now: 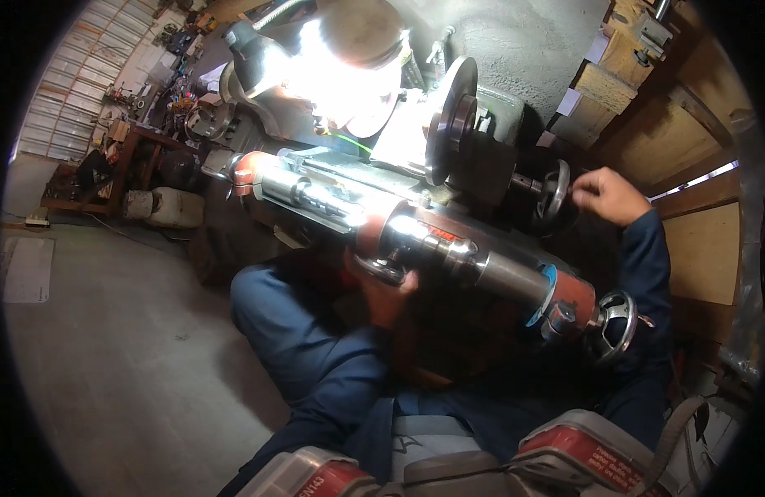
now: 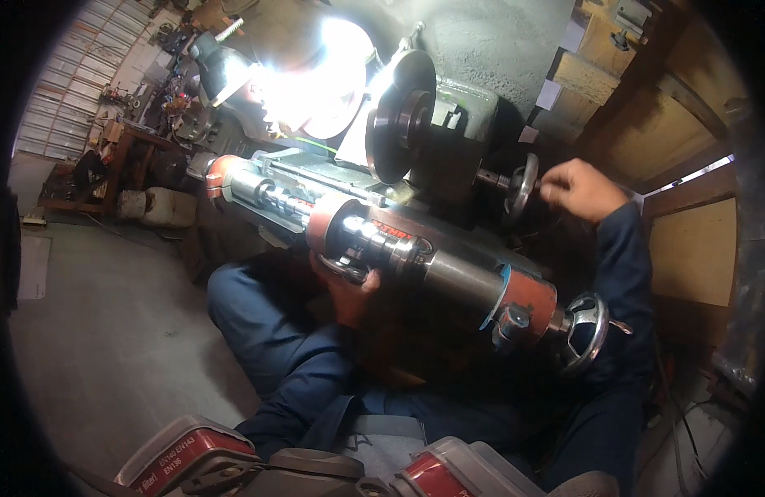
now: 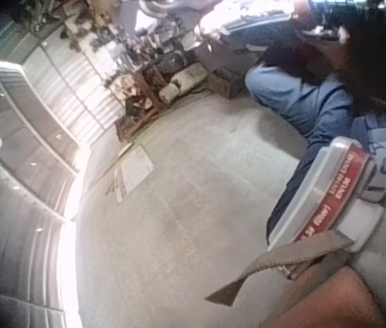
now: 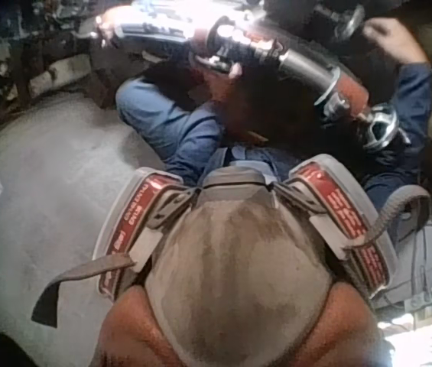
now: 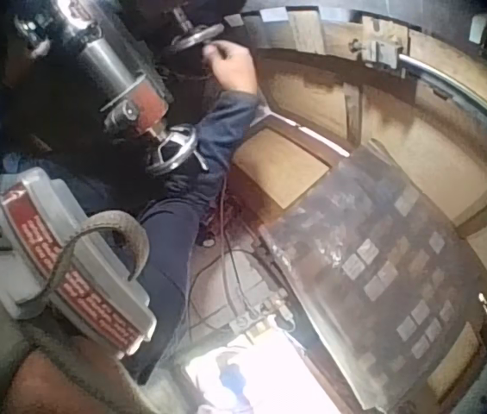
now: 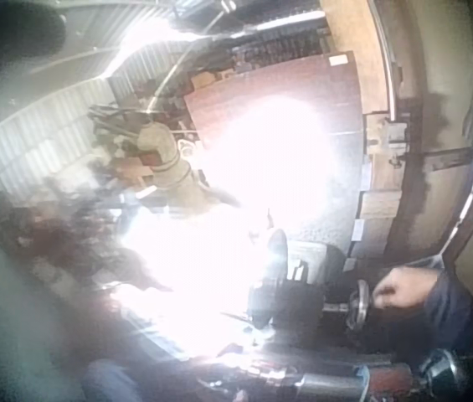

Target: Operating a grinding machine to finish or sharpen a metal component.

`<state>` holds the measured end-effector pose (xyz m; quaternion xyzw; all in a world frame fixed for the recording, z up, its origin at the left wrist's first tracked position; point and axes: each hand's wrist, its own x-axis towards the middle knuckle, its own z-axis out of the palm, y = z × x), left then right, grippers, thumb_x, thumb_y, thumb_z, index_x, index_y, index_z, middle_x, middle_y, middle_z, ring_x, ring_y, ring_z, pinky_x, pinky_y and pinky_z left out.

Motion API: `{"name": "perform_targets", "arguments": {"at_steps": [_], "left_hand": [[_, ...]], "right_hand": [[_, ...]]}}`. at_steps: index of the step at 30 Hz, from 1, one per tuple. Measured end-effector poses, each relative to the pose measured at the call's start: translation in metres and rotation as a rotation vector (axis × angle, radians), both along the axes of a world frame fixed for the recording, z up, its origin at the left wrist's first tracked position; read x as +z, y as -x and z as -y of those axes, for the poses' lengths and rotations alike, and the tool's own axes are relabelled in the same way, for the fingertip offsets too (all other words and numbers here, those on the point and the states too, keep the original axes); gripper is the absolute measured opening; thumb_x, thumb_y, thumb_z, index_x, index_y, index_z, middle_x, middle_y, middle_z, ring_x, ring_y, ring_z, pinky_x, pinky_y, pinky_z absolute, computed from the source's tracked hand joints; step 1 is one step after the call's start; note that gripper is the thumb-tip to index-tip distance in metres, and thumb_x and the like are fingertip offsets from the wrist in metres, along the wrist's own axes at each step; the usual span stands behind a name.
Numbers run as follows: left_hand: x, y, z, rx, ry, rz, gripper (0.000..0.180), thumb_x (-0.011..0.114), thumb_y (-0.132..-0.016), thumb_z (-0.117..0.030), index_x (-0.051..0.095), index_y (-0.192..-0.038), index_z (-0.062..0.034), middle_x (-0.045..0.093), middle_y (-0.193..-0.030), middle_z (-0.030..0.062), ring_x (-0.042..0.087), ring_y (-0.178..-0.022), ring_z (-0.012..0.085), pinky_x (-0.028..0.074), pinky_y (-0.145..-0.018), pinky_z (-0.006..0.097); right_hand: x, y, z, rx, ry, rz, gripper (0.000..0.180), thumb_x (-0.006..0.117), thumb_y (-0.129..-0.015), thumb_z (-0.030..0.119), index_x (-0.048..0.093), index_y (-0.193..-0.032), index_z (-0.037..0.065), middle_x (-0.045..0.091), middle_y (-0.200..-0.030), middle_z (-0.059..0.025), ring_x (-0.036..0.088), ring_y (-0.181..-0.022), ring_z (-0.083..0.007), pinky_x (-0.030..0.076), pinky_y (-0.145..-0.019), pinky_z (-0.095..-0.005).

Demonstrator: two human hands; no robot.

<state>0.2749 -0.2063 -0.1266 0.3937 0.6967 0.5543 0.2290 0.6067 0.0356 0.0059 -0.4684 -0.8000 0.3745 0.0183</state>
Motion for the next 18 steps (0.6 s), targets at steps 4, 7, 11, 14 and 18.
{"name": "perform_targets", "arguments": {"at_steps": [4, 7, 11, 14, 18], "left_hand": [[0.003, 0.0, -0.002, -0.015, -0.055, -0.125, 0.117, 0.076, -0.055, -0.007, -0.002, -0.142, -0.0053, 0.033, -0.132, 0.0236, 0.045, -0.118, 0.0325, 0.04, -0.099, 0.043], [0.008, -0.003, -0.005, -0.077, -0.113, -0.292, 0.116, 0.076, -0.056, -0.007, -0.003, -0.141, -0.0056, 0.032, -0.134, 0.0232, 0.045, -0.119, 0.0325, 0.039, -0.1, 0.044], [0.014, -0.007, -0.006, -0.049, -0.059, -0.48, 0.116, 0.075, -0.057, -0.007, -0.004, -0.141, -0.0058, 0.034, -0.135, 0.0221, 0.046, -0.119, 0.0324, 0.038, -0.101, 0.044], [0.013, -0.007, -0.005, -0.036, -0.068, -0.481, 0.117, 0.076, -0.056, -0.009, -0.004, -0.141, -0.0057, 0.036, -0.134, 0.0218, 0.046, -0.119, 0.0326, 0.038, -0.102, 0.045], [0.008, -0.001, -0.003, -0.043, 0.009, -0.667, 0.117, 0.078, -0.054, -0.013, 0.001, -0.141, -0.0038, 0.037, -0.133, 0.0217, 0.048, -0.117, 0.0322, 0.037, -0.102, 0.047]], "right_hand": [[0.014, 0.019, 0.017, 0.166, 0.427, 0.171, 0.025, 0.068, -0.078, 0.017, 0.067, -0.094, -0.003, 0.067, -0.073, -0.0099, 0.063, -0.069, -0.0151, 0.049, -0.064, -0.0291], [0.011, 0.015, 0.01, 0.128, 0.316, 0.199, 0.024, 0.067, -0.079, 0.017, 0.068, -0.091, -0.003, 0.067, -0.072, -0.01, 0.061, -0.067, -0.0129, 0.048, -0.061, -0.0269], [-0.016, -0.01, -0.01, -0.156, 0.217, -0.263, 0.018, 0.061, -0.082, 0.013, 0.068, -0.087, -0.003, 0.066, -0.07, -0.0125, 0.06, -0.066, -0.015, 0.048, -0.065, -0.0308], [-0.06, -0.016, -0.023, -0.179, -0.156, -0.225, 0.017, 0.061, -0.082, 0.012, 0.068, -0.09, -0.001, 0.067, -0.076, -0.016, 0.063, -0.071, -0.0188, 0.048, -0.07, -0.0324], [-0.104, -0.012, -0.031, -0.228, -0.093, 0.106, 0.019, 0.06, -0.083, 0.014, 0.069, -0.095, 0.002, 0.068, -0.085, -0.0183, 0.066, -0.079, -0.0256, 0.048, -0.073, -0.034]]}}
